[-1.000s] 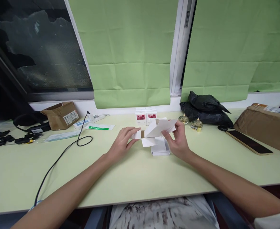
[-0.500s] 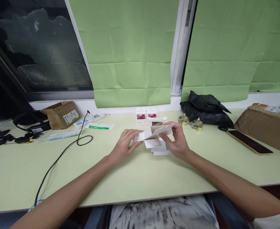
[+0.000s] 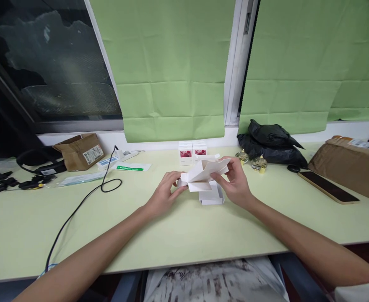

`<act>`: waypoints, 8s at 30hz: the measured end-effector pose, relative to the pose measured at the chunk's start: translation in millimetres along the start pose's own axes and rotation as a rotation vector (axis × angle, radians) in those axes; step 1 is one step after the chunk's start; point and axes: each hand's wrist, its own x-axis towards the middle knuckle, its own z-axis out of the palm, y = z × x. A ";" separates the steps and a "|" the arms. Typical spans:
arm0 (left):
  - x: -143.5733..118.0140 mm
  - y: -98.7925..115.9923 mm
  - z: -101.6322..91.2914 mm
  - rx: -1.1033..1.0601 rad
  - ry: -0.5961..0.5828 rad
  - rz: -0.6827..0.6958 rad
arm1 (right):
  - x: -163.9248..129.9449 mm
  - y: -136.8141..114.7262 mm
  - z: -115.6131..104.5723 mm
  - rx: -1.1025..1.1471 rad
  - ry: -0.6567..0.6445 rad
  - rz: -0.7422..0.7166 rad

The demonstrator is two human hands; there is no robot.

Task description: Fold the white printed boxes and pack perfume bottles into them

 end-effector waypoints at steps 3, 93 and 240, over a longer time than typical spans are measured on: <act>0.4 1.2 -0.6 -0.009 0.002 0.009 | 1.0 -0.6 1.6 0.048 0.009 0.002; -4.6 5.2 16.0 -0.229 0.093 0.157 | -7.8 -10.1 9.5 -0.224 -0.198 0.031; 5.2 -8.1 15.2 -0.155 0.272 0.157 | 38.4 -7.6 9.9 -0.214 -0.393 -0.101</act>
